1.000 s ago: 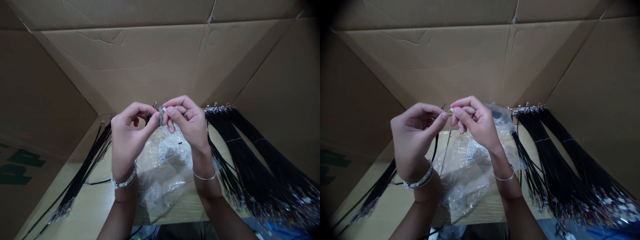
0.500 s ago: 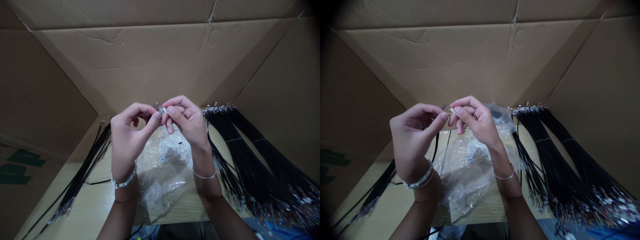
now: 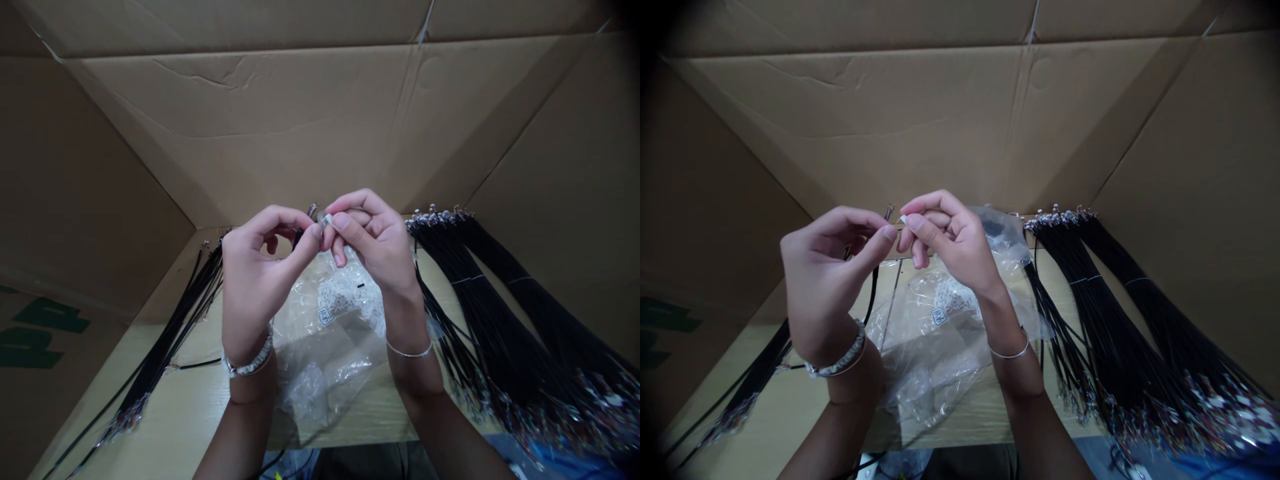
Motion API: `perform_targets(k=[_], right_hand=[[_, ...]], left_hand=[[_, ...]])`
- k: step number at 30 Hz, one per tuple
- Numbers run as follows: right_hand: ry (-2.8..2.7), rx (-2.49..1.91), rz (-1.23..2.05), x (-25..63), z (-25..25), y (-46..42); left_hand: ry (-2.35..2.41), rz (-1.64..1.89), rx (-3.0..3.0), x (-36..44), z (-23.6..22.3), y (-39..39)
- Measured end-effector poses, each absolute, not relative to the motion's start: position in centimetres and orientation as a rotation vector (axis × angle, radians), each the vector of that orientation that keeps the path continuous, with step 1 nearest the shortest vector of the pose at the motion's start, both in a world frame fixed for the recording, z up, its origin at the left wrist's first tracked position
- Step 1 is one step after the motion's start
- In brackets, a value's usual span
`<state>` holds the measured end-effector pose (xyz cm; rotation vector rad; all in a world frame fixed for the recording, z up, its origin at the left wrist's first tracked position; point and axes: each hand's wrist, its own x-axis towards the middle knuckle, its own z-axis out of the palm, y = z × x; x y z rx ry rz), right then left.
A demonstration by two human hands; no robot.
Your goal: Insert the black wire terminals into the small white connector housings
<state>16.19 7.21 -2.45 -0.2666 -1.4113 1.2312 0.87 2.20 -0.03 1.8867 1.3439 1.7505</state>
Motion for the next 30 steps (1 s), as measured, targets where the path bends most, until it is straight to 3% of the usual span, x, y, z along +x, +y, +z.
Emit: perform_targets(k=[30], right_hand=[[-1.449,-0.209,1.188,16.32,-2.76,7.61]], left_hand=[[1.309,1.751,1.889,0.73,-0.13,2.44]])
